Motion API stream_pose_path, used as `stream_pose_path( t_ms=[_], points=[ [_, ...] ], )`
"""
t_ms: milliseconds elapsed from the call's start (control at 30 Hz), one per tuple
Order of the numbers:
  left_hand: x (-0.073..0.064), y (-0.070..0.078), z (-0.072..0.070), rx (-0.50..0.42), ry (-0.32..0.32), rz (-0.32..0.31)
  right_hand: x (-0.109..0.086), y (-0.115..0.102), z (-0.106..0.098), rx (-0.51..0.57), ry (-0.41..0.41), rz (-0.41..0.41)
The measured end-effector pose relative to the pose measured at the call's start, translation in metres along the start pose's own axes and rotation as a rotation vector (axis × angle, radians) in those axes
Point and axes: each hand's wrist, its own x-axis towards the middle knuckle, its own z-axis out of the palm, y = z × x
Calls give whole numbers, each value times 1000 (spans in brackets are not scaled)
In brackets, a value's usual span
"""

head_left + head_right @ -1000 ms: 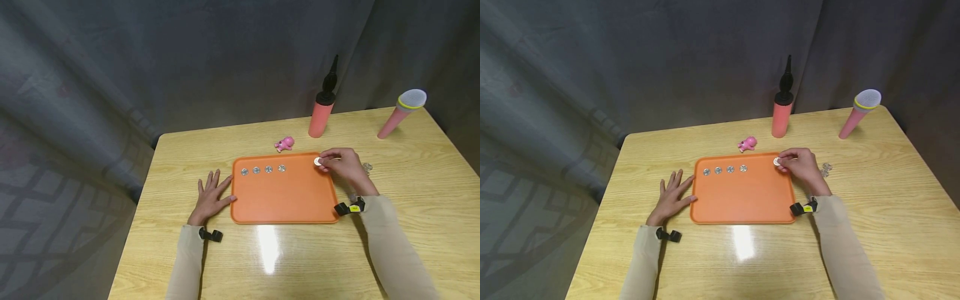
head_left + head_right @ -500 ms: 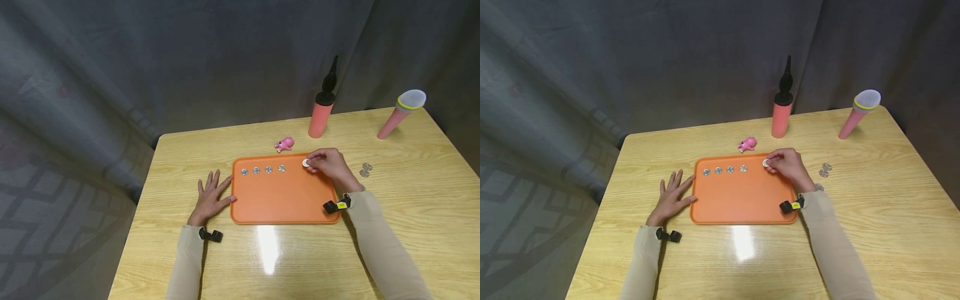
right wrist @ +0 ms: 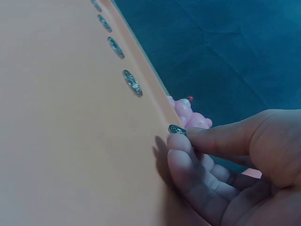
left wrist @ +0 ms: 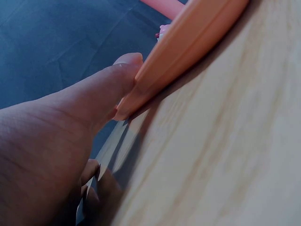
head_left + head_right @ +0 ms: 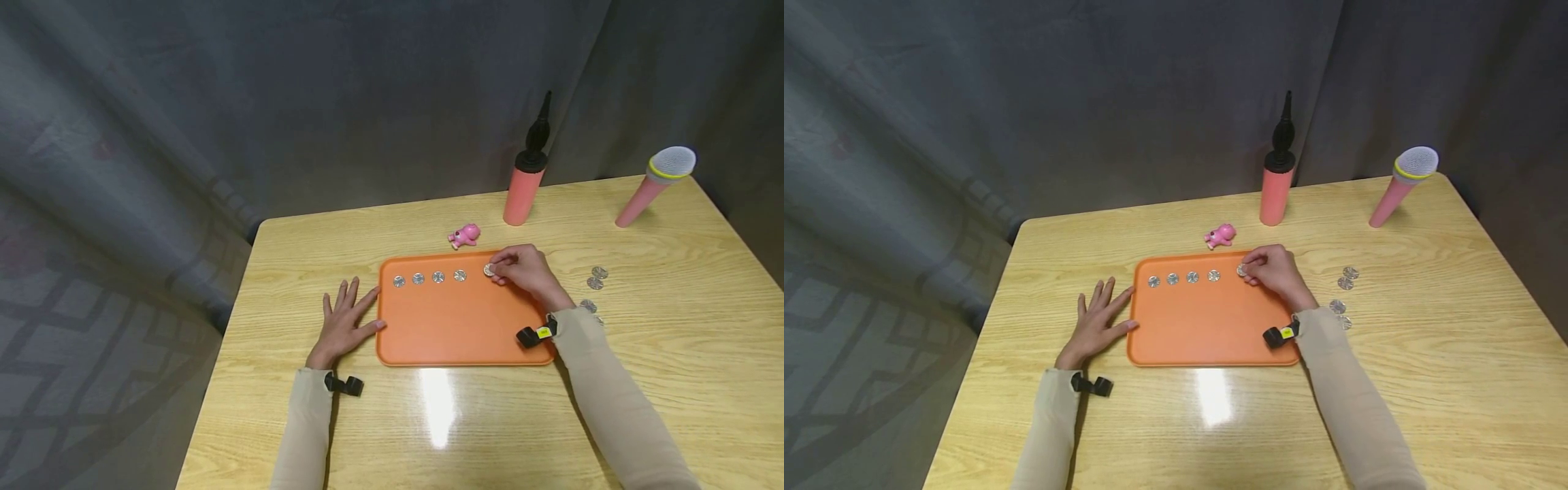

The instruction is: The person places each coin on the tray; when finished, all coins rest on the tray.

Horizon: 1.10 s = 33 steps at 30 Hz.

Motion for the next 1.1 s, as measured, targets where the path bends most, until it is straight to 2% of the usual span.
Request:
stream_pose_path(
  t_ms=[333, 467, 633, 733, 1100],
  points=[
    [-1, -1, 0, -8, 13, 8, 5, -1, 9, -111, 16, -12],
    [-1, -1, 0, -13, 12, 9, 5, -1, 11, -190, 35, -64],
    [0, 0, 0, -15, 7, 6, 5, -1, 14, -334, 99, -152],
    [0, 0, 0, -14, 7, 10, 4, -1, 16, -391, 128, -176],
    [0, 0, -1, -11, 3, 12, 1, -4, 18, -464, 150, -229]
  ],
)
